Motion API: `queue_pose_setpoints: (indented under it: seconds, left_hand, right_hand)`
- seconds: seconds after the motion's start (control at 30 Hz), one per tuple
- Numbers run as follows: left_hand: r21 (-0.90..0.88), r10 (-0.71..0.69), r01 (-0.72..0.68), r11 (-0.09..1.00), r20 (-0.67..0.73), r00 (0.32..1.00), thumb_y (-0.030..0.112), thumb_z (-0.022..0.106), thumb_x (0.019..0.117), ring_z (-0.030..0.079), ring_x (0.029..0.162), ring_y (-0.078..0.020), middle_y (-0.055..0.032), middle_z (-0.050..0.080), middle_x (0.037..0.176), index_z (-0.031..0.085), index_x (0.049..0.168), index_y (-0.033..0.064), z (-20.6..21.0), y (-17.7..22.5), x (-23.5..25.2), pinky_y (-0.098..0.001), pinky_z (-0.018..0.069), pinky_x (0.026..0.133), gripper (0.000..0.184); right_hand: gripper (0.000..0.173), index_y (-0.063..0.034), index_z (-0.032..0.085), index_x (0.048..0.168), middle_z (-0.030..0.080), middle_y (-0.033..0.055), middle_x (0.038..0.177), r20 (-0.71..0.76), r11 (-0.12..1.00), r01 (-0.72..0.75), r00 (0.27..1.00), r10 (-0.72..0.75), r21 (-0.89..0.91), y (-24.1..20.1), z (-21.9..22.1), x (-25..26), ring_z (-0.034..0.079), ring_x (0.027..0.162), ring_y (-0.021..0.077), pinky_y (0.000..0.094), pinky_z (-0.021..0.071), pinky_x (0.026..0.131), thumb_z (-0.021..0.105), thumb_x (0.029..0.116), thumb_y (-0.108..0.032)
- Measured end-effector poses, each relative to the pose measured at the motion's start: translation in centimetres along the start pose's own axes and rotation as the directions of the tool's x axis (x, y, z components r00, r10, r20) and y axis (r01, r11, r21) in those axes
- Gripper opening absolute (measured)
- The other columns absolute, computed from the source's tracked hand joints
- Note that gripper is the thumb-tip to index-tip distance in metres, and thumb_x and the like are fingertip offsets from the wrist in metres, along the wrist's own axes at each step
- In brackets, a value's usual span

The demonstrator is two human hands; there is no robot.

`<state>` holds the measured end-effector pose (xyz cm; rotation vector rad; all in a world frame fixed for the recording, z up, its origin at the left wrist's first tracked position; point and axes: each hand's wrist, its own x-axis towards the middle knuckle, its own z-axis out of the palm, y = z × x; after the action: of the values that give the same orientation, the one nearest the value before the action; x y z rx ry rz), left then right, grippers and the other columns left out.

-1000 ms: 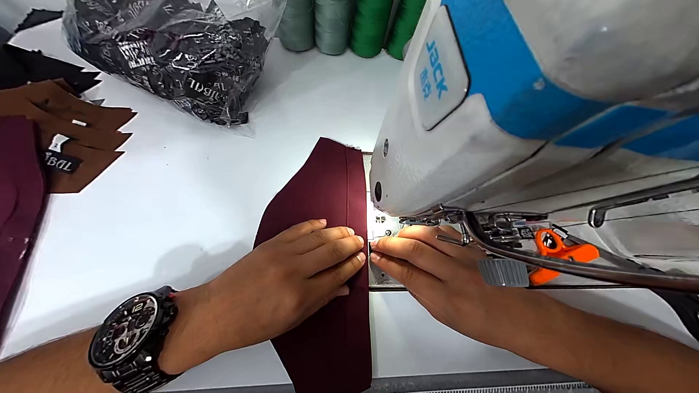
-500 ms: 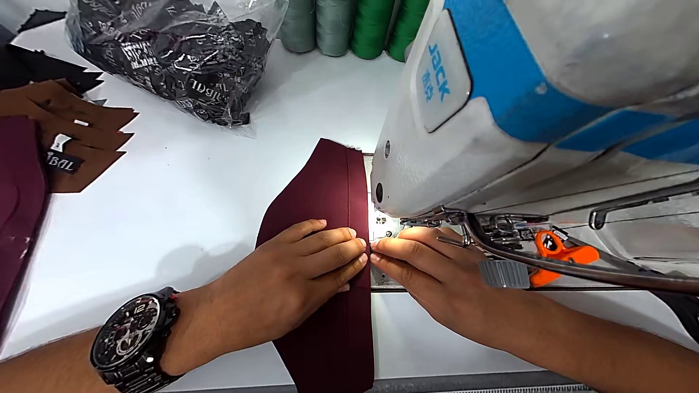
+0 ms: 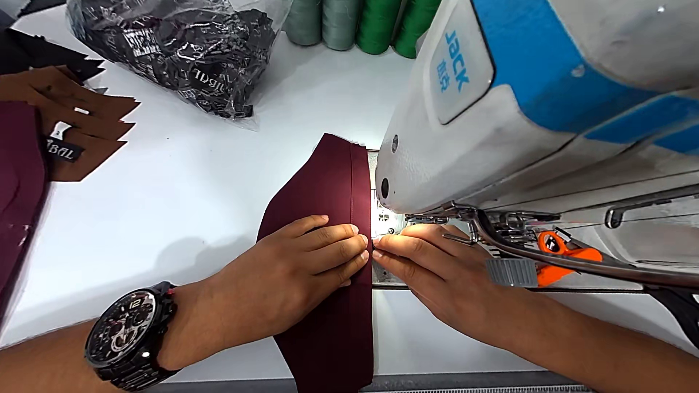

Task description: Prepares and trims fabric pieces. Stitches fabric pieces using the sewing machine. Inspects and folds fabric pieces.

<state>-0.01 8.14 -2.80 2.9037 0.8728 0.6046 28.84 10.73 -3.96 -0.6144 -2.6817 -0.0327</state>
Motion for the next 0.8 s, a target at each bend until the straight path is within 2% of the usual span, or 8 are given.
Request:
queue_pose_setpoints:
  seconds: [0.17,0.23,0.4,0.5,0.67,0.8]
  left_hand:
    - [0.002,0.004,-0.004,1.000,0.010,1.000,0.025,0.047,0.1081,0.055,0.136,-0.0212,-0.0043,0.065,0.139,0.073,0.127,0.0122,0.09,-0.08,-0.15,-0.0430,0.0439,0.116,0.034]
    - [-0.001,0.004,-0.004,1.000,0.020,1.000,0.024,0.047,0.1082,0.055,0.137,-0.0209,-0.0044,0.065,0.140,0.072,0.127,0.0123,0.08,-0.13,-0.15,-0.0431,0.0435,0.116,0.034]
    - [0.001,0.005,-0.005,1.000,0.029,1.000,0.023,0.047,0.1082,0.053,0.139,-0.0208,-0.0049,0.063,0.141,0.072,0.128,0.0120,0.03,-0.13,-0.21,-0.0430,0.0425,0.117,0.034]
    - [0.001,0.000,0.000,1.000,0.031,1.000,0.023,0.046,0.1086,0.052,0.140,-0.0209,-0.0046,0.062,0.143,0.070,0.130,0.0118,0.07,-0.05,-0.23,-0.0439,0.0420,0.118,0.034]
    - [0.006,0.000,0.000,1.000,0.029,1.000,0.024,0.046,0.1085,0.052,0.140,-0.0214,-0.0046,0.062,0.143,0.070,0.130,0.0124,0.10,0.02,-0.22,-0.0439,0.0422,0.118,0.035]
    - [0.010,0.003,-0.003,1.000,0.030,1.000,0.024,0.046,0.1086,0.053,0.139,-0.0210,-0.0040,0.063,0.142,0.071,0.129,0.0120,0.04,0.02,-0.20,-0.0436,0.0426,0.117,0.035]
  right_hand:
    - [0.027,-0.0165,0.073,0.121,0.068,0.0012,0.126,-0.012,1.000,-0.012,1.000,0.013,0.004,0.00,0.13,-0.14,0.061,0.117,0.0197,0.0353,0.0494,0.097,0.053,0.1027,-0.014]
    - [0.025,-0.0167,0.072,0.120,0.070,0.0019,0.123,-0.028,1.000,-0.019,0.999,0.019,0.014,0.10,0.30,-0.37,0.062,0.115,0.0204,0.0357,0.0503,0.093,0.054,0.1031,-0.016]
    - [0.025,-0.0170,0.073,0.120,0.069,0.0001,0.126,-0.003,0.999,-0.036,0.999,0.036,0.016,0.19,0.16,-0.52,0.063,0.117,0.0189,0.0358,0.0521,0.095,0.055,0.1029,-0.016]
    - [0.025,-0.0159,0.073,0.120,0.070,0.0008,0.126,-0.023,0.999,-0.030,0.999,0.030,0.024,0.18,0.32,-0.50,0.063,0.115,0.0192,0.0353,0.0510,0.092,0.055,0.1026,-0.014]
    - [0.027,-0.0153,0.072,0.124,0.069,0.0012,0.129,0.031,1.000,-0.021,0.999,0.021,0.021,0.06,-0.38,-0.14,0.062,0.119,0.0194,0.0355,0.0513,0.100,0.054,0.1031,-0.014]
    - [0.028,-0.0160,0.072,0.124,0.068,0.0006,0.130,0.032,0.999,-0.026,0.999,0.025,0.018,0.05,-0.41,-0.09,0.062,0.120,0.0190,0.0357,0.0516,0.099,0.054,0.1031,-0.014]
